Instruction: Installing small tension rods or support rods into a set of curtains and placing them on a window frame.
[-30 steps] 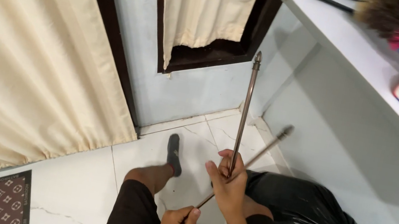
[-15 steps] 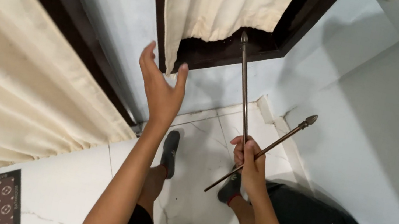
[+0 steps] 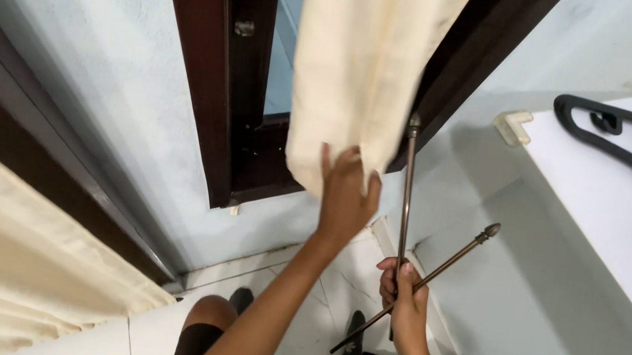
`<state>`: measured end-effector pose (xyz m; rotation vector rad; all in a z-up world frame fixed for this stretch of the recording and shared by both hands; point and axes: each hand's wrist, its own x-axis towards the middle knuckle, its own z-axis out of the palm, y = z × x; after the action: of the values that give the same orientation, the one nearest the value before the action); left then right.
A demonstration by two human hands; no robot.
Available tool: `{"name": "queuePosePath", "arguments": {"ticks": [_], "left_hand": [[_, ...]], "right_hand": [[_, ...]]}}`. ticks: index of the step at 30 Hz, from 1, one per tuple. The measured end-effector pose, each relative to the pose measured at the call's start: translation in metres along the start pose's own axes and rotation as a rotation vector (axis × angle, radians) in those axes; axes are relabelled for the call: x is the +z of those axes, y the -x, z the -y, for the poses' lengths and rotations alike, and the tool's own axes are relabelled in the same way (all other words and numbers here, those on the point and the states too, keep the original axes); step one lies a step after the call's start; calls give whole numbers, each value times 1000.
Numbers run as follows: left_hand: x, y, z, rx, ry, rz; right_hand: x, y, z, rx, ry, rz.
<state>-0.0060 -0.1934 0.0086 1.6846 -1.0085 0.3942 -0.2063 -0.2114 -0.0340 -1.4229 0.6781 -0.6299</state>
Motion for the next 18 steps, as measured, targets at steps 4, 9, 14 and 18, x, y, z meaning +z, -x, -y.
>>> {"name": "queuePosePath", "arguments": {"ticks": [4,9,14,18], "left_hand": [[-6,19,-51,57,398,163],[-33,43,-67,-32,724,239],[-45,44,-60,-98,779,160],[-81,13,-96,-362,856,373]], "right_hand": [[-13,-19,8,-26,-81,-73],[-29,-23,2,-77,-83,-174],[-32,-11,-3,-128,-18,-219],[-19,-9,11,-120,79,-287]]}}
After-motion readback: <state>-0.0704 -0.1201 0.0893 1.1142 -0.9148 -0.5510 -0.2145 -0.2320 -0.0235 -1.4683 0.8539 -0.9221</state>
